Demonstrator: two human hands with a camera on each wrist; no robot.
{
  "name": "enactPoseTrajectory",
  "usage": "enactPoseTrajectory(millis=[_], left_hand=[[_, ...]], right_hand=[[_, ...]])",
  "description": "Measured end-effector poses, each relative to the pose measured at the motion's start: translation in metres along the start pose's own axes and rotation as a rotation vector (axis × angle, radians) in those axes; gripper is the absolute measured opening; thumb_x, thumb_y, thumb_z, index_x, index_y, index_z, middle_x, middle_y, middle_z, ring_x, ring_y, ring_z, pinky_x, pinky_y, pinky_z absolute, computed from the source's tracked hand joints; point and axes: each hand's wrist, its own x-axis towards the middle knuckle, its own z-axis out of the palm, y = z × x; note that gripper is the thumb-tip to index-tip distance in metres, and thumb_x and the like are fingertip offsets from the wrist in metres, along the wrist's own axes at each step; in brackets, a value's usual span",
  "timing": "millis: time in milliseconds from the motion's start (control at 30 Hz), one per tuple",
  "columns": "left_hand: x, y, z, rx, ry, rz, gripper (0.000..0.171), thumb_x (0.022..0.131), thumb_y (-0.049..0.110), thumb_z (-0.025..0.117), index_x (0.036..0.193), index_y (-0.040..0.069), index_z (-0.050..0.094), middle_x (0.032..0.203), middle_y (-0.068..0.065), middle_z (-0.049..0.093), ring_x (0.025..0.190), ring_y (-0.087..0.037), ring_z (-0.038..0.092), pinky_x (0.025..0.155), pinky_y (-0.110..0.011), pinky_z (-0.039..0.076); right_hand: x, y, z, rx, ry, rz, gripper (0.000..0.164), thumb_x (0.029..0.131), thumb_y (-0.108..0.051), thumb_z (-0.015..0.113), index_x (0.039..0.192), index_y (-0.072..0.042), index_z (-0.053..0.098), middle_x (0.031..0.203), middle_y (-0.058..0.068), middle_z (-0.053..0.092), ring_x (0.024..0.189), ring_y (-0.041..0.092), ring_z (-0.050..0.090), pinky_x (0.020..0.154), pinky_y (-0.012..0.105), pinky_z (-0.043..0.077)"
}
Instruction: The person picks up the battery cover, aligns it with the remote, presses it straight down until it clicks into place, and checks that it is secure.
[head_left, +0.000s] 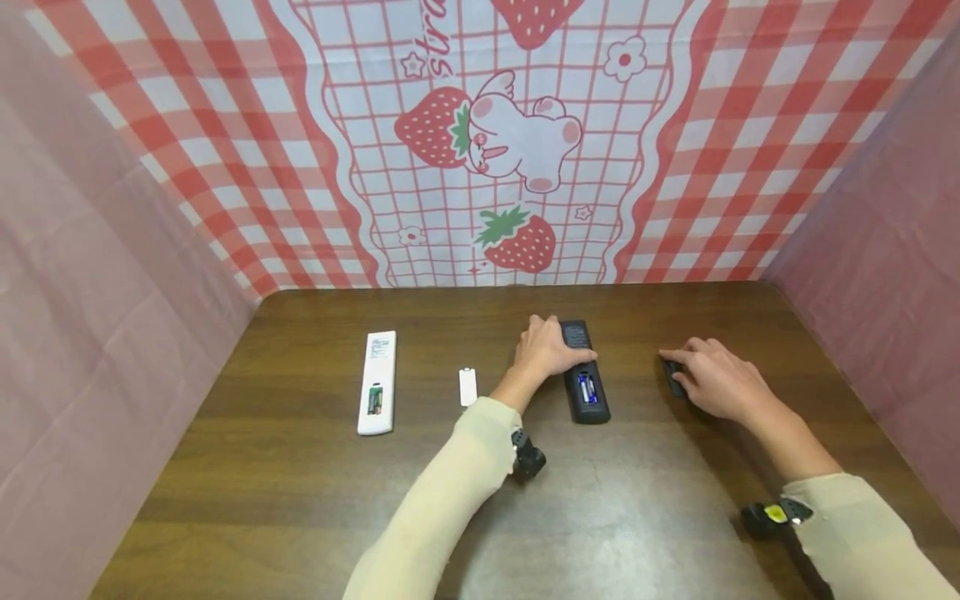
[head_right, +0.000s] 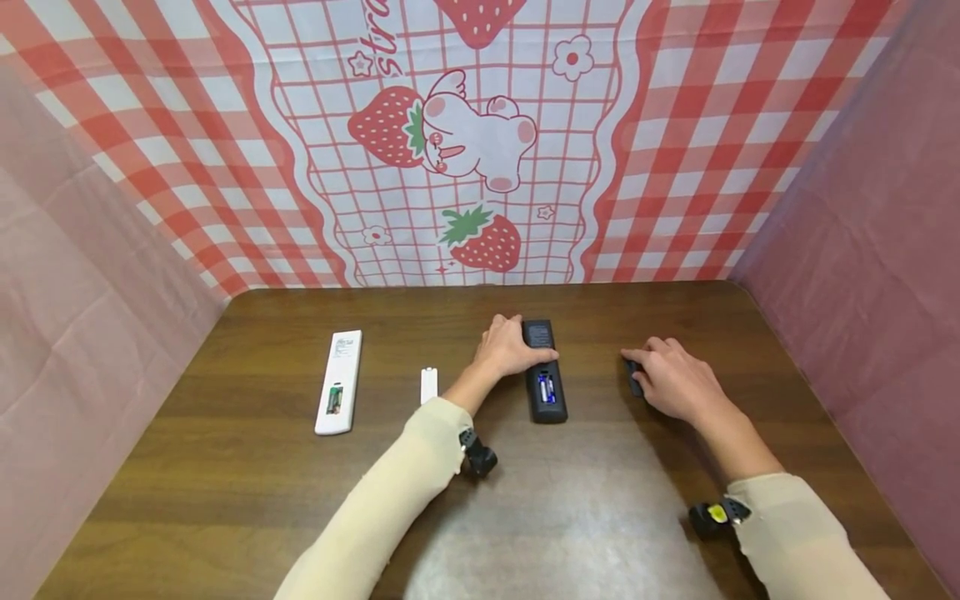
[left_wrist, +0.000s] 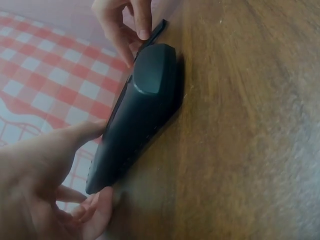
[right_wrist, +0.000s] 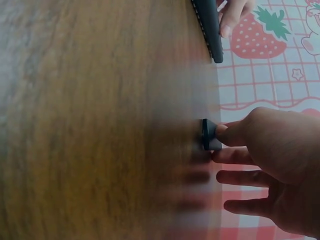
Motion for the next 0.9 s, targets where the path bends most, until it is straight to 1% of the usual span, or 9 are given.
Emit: enactPoseTrajectory(millis=[133, 267, 433, 667, 800, 900], left_hand=[[-0.003, 0.002, -0.006, -0.011, -0.023, -0.002, 0.099, 0.089, 0.067, 0.089, 0.164, 0.012, 0.054, 0.147, -0.015, 0.058, 0.11, -0.025, 0.061, 0.095, -0.039, 0.064], [-0.005, 0.005, -0.01, -0.037, -0.027, -0.007, 0.101, 0.089, 0.064, 0.09, 0.167, 0.012, 0.051, 0.15, -0.015, 0.058, 0.114, -0.026, 0.06, 0.102, -0.042, 0.064], [-0.002, 0.006, -0.008, -0.049, -0.021, -0.014, 0.101, 0.088, 0.064, 0.091, 0.165, 0.012, 0.052, 0.149, -0.015, 0.058, 0.113, -0.026, 0.061, 0.099, -0.04, 0.064], [0.005, 0.004, 0.0, -0.035, -0.023, -0.019, 0.104, 0.087, 0.064, 0.092, 0.166, 0.012, 0.049, 0.154, -0.016, 0.056, 0.119, -0.026, 0.062, 0.102, -0.039, 0.064], [0.007, 0.004, 0.001, -0.033, -0.001, -0.017, 0.102, 0.085, 0.063, 0.094, 0.162, 0.01, 0.052, 0.149, -0.016, 0.059, 0.118, -0.027, 0.063, 0.1, -0.037, 0.063], [0.008, 0.003, 0.002, -0.031, 0.025, -0.008, 0.102, 0.083, 0.063, 0.096, 0.158, 0.009, 0.054, 0.144, -0.014, 0.064, 0.117, -0.027, 0.065, 0.098, -0.037, 0.064]], right_hand=[[0.0, 0.0, 0.0, 0.006, -0.006, 0.002, 0.044, 0.104, -0.009, 0.076, 0.147, -0.002, 0.073, 0.122, 0.024, 0.072, 0.104, 0.038, 0.065, 0.061, 0.045, 0.059], [0.001, 0.0, -0.001, 0.013, -0.009, 0.002, 0.042, 0.104, -0.009, 0.075, 0.146, -0.003, 0.074, 0.12, 0.023, 0.071, 0.102, 0.036, 0.064, 0.059, 0.043, 0.056], [0.001, 0.0, -0.001, 0.021, -0.014, 0.001, 0.04, 0.104, -0.008, 0.075, 0.144, -0.003, 0.075, 0.12, 0.024, 0.07, 0.1, 0.035, 0.064, 0.059, 0.04, 0.055], [0.002, 0.0, -0.001, 0.053, -0.038, 0.019, 0.038, 0.105, -0.012, 0.075, 0.142, -0.001, 0.075, 0.12, 0.023, 0.069, 0.102, 0.034, 0.064, 0.063, 0.044, 0.057], [0.002, 0.001, -0.001, 0.064, -0.043, 0.014, 0.038, 0.106, -0.013, 0.076, 0.142, 0.0, 0.074, 0.12, 0.022, 0.068, 0.1, 0.033, 0.062, 0.065, 0.043, 0.057], [0.002, 0.002, -0.001, 0.072, -0.041, 0.008, 0.038, 0.106, -0.013, 0.076, 0.141, 0.001, 0.075, 0.119, 0.022, 0.068, 0.101, 0.033, 0.063, 0.067, 0.045, 0.058]])
